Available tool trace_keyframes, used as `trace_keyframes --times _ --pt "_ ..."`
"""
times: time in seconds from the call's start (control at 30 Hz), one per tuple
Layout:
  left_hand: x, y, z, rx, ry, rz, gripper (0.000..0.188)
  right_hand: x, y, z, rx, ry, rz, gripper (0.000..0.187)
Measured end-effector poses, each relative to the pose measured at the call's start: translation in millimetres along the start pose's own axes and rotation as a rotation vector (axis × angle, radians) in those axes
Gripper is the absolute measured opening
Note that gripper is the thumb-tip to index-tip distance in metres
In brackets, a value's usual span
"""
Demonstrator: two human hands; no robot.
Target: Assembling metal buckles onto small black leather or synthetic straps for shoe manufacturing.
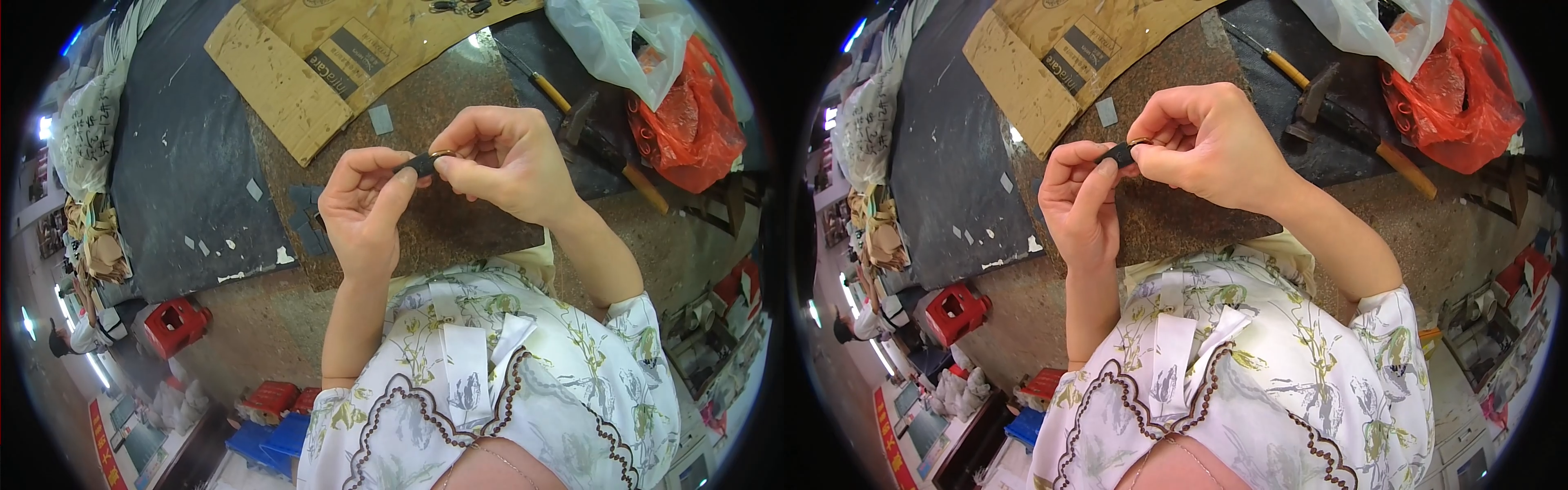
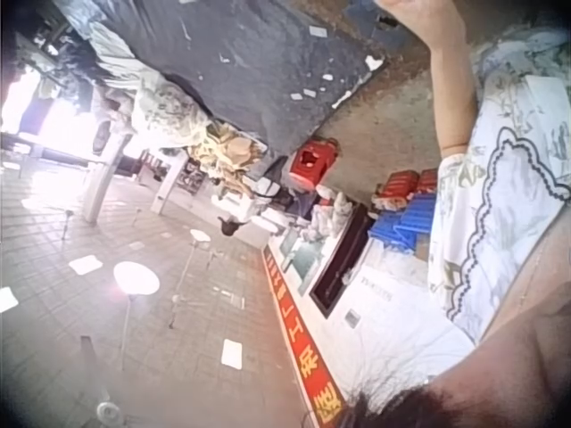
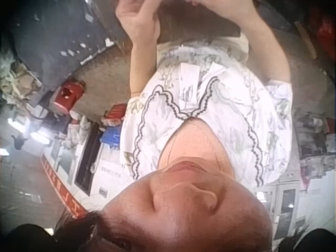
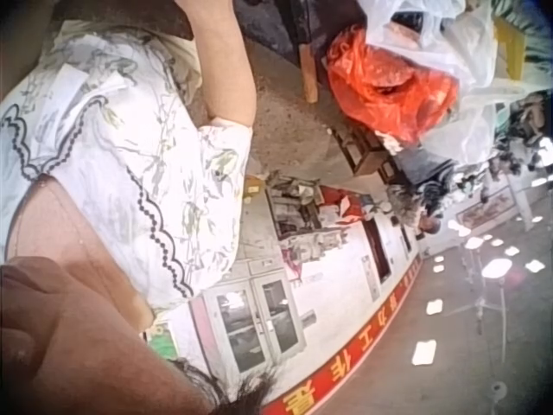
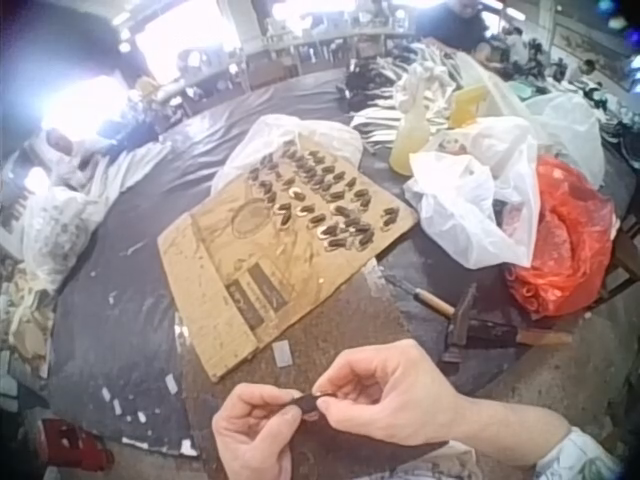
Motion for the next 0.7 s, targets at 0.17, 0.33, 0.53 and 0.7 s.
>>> trace_keyframes --times 0.17,0.33,0.53,0.7 --pt "5.3 -11.5 1.4 -0.074 -0.034 0.011 0.021 -1.6 3.7 0.9 0.022 0.022 0.039 0.008" --pt "4.9 -12.9 1.2 -0.083 -0.034 0.009 0.018 -5.7 5.4 1.4 0.054 0.072 0.056 0.009" --pt "0.2 -11.2 -0.2 -0.060 -0.011 0.041 0.016 -7.7 7.6 1.0 0.068 0.135 0.140 0.009" --pt "-1.3 -12.3 -1.0 -0.062 0.052 0.089 0.017 -8.2 7.9 0.9 0.067 0.131 0.149 0.009"
Point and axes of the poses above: each hand's wrist, its own z-axis away from the middle knuckle, its own y-axis out of the back of the hand, x = y × z, the point moved 10 cm from there along -z, towards the middle knuckle, and after that the axes turned 11 degrees about y, right-handed, at the moved point
